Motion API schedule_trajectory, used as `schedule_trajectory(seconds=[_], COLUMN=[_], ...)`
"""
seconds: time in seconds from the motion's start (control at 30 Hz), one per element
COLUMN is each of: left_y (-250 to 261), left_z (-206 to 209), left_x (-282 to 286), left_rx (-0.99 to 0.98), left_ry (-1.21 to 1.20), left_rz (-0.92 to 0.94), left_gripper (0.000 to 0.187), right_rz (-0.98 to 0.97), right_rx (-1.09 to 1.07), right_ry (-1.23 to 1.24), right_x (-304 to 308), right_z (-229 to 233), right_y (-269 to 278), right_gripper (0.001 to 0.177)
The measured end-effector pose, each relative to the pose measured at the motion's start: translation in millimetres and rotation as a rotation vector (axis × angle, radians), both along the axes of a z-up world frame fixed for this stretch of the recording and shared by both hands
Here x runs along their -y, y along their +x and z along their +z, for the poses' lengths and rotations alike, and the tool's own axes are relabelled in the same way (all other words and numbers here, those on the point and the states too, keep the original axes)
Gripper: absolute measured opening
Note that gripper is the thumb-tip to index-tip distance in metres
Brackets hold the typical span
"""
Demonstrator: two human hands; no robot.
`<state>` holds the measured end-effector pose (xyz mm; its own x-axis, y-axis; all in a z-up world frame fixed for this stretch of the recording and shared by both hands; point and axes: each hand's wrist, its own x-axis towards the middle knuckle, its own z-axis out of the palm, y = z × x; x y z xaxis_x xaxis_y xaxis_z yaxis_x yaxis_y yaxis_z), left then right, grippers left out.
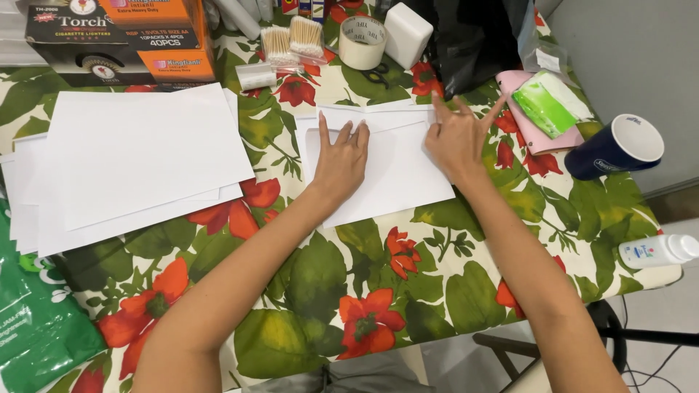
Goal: Folding individual sheets of white paper into smaller rectangular packets or envelopes on a table.
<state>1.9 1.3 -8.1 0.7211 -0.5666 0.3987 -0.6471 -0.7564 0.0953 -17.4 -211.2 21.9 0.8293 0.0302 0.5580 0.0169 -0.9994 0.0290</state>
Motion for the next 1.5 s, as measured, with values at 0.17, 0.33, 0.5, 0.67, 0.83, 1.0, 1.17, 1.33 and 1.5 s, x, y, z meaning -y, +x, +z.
schedule_trajectory(seconds=[0.17, 0.33, 0.5, 0.67, 0.83, 1.0, 1.17, 1.33, 1.5], left_y=[-3.5, -7.0, -4.5, -3.6, -3.9, -10.4, -1.4, 6.9, 9.0], left_z=[6.5, 10.7, 11.4, 9.8, 11.4, 27.6, 31.9, 22.5, 12.3], left_x=[-1.6, -2.0, -2.0, -0.8, 0.6, 6.4, 40.1, 88.7, 108.2], left_rx=[-0.012, -0.054, -0.048, -0.018, 0.021, -0.030, -0.044, -0.036, 0.024], left_ry=[-0.022, -0.011, 0.020, 0.080, 0.129, 0.090, 0.085, 0.091, 0.111], left_rz=[-0.008, -0.023, -0.028, -0.062, -0.072, -0.089, -0.088, -0.070, 0.083], left_gripper=[0.038, 0.042, 0.041, 0.040, 0.039, 0.039, 0.042, 0.048, 0.054], right_rz=[0.313, 0.336, 0.290, 0.263, 0.282, 0.391, 0.382, 0.365, 0.350], right_rx=[-0.017, -0.340, -0.364, -0.376, -0.423, -0.471, -0.419, -0.356, -0.240], right_ry=[0.127, 0.359, 0.382, 0.312, 0.426, 0.852, 1.023, 1.102, 0.854], right_x=[2.1, -1.5, 2.5, 9.5, 9.4, 14.6, 38.7, 49.7, 51.1], right_z=[-13.6, -8.1, 4.7, 1.7, 11.9, 31.2, 19.5, 4.9, -2.4], right_y=[25.8, 31.6, 31.2, 34.8, 28.7, 26.6, 31.1, 39.7, 42.8], right_gripper=[0.053, 0.027, 0.015, 0.019, 0.018, 0.021, 0.020, 0.020, 0.020])
